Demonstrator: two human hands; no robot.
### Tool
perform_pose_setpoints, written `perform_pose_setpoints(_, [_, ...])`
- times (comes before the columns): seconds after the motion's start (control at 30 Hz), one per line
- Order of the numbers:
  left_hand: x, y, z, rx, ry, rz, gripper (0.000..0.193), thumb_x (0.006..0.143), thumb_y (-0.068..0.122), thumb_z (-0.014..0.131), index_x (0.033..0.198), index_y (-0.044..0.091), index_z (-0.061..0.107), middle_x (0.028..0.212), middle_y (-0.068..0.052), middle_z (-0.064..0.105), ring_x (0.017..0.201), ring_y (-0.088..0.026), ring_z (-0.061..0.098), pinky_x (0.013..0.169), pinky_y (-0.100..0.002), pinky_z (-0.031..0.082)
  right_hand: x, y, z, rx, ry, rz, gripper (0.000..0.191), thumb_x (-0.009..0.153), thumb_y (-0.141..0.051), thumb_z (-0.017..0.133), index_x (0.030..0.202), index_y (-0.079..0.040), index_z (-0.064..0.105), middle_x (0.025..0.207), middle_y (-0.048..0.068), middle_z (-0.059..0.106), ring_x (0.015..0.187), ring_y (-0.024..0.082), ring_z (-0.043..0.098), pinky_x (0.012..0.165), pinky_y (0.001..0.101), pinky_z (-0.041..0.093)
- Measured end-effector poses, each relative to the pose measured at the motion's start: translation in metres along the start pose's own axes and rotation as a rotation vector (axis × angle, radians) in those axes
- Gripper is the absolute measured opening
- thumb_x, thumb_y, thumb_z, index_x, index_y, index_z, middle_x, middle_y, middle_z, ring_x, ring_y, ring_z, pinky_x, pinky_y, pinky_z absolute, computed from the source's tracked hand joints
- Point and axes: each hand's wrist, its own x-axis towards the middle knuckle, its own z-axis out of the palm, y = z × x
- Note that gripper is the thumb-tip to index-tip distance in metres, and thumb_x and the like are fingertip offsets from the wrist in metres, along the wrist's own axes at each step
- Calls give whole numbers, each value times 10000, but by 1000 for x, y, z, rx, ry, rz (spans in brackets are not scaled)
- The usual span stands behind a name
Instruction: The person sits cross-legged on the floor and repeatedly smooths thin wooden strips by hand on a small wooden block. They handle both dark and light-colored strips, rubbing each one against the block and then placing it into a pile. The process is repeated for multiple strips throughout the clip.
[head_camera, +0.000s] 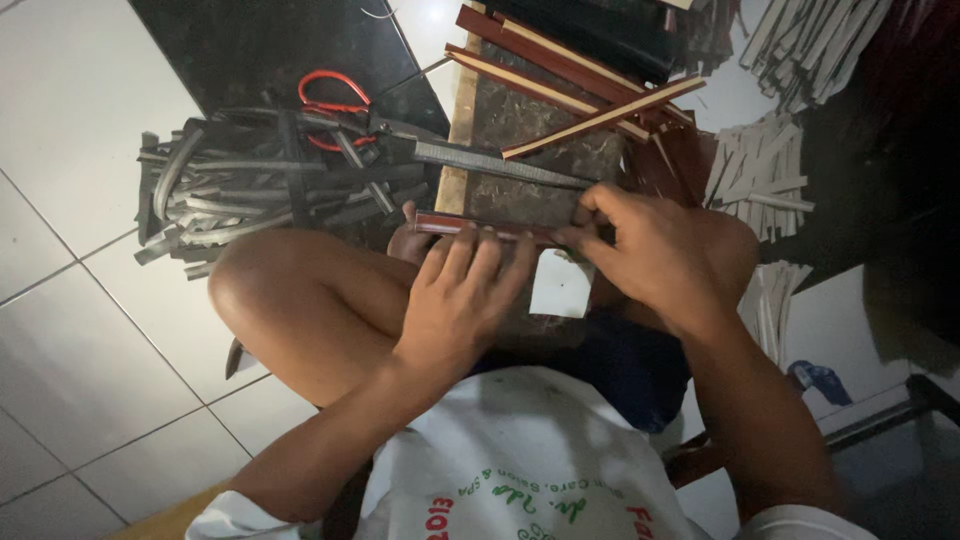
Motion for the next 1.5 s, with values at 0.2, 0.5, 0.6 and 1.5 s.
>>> perform_pose_setpoints(0.2, [3,6,-2,-23,12,38,471,908,152,609,1357,10,593,1305,-168,581,1225,-312,578,1040,-437,486,-13,4,-6,-56,15,84,276,886,-242,803,1000,-28,671,839,117,718,681,242,697,562,368,519])
perform_pose_setpoints(0.5, [9,20,2,3,-29,87,502,924,155,586,1391,-27,576,1273,-191,572,1224,-325,574,1068,-434,478,-26,39,-5,53,-11,161,260,886,-253,797,1031,-65,690,803,41,721,610,145,632,534,311,474])
perform_pose_setpoints(0.6, [9,22,5,1,-33,81,506,923,163,585,1393,-24,573,1261,-178,571,1225,-331,573,1071,-438,478,-25,50,2,132,-35,124,238,907,-221,776,1039,-50,676,862,53,720,703,134,655,586,288,503])
perform_pose_setpoints(1.5, [23,50,20,100,-69,94,571,883,216,597,1429,56,549,1288,-122,559,1217,-349,554,1030,-485,492,-25,98,32,493,-64,47,216,979,-241,722,972,-34,660,838,73,682,774,128,605,672,301,504])
